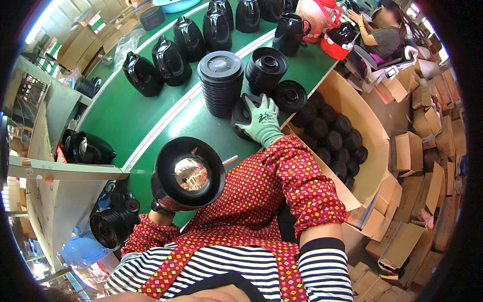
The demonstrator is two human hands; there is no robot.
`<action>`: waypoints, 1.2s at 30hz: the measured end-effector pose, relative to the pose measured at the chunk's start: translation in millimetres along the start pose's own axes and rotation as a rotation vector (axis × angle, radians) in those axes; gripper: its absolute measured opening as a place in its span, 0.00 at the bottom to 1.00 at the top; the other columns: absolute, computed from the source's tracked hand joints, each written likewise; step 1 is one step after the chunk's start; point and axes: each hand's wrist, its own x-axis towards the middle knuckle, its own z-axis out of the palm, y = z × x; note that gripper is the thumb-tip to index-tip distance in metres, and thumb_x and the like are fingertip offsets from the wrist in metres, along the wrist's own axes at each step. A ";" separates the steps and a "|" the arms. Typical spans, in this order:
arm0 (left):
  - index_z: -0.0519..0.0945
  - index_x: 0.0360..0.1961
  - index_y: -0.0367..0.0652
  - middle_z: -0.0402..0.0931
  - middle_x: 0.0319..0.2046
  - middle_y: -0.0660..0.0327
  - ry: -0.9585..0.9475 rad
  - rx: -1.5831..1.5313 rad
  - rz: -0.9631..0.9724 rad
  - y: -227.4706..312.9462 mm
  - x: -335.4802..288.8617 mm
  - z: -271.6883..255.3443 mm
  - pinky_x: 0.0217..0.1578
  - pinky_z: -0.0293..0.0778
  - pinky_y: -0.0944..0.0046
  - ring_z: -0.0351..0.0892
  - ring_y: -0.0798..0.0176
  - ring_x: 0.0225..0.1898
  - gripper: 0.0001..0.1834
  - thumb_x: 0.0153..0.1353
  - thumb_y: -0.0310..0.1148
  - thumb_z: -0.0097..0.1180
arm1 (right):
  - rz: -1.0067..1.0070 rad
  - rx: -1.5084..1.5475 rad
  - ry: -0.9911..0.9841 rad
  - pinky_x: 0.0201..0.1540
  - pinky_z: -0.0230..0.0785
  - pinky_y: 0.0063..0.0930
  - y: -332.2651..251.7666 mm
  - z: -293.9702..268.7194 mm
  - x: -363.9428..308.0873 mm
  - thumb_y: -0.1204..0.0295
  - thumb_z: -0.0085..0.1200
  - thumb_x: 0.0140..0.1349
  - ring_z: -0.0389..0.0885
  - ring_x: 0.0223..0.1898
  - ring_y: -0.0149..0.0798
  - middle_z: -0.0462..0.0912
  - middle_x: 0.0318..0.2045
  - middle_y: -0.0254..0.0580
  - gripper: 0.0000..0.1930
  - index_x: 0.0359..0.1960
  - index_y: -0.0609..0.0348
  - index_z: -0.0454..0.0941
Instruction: The person repeatedly picks black plastic containers and circular black components from a table and a cardboard box, inserts the circular parts into the containers, and places the assembled units back on the table. The process is repeated multiple times in a consistent sequence.
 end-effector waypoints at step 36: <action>0.86 0.52 0.33 0.82 0.59 0.40 0.001 1.033 0.775 60.1 62.0 140.7 0.55 0.84 0.56 0.89 0.49 0.52 0.24 0.52 0.25 0.75 | 0.186 1.801 0.083 0.77 0.55 0.34 34.3 -103.2 -255.2 0.49 0.35 0.84 0.67 0.73 0.38 0.68 0.73 0.44 0.34 0.79 0.65 0.58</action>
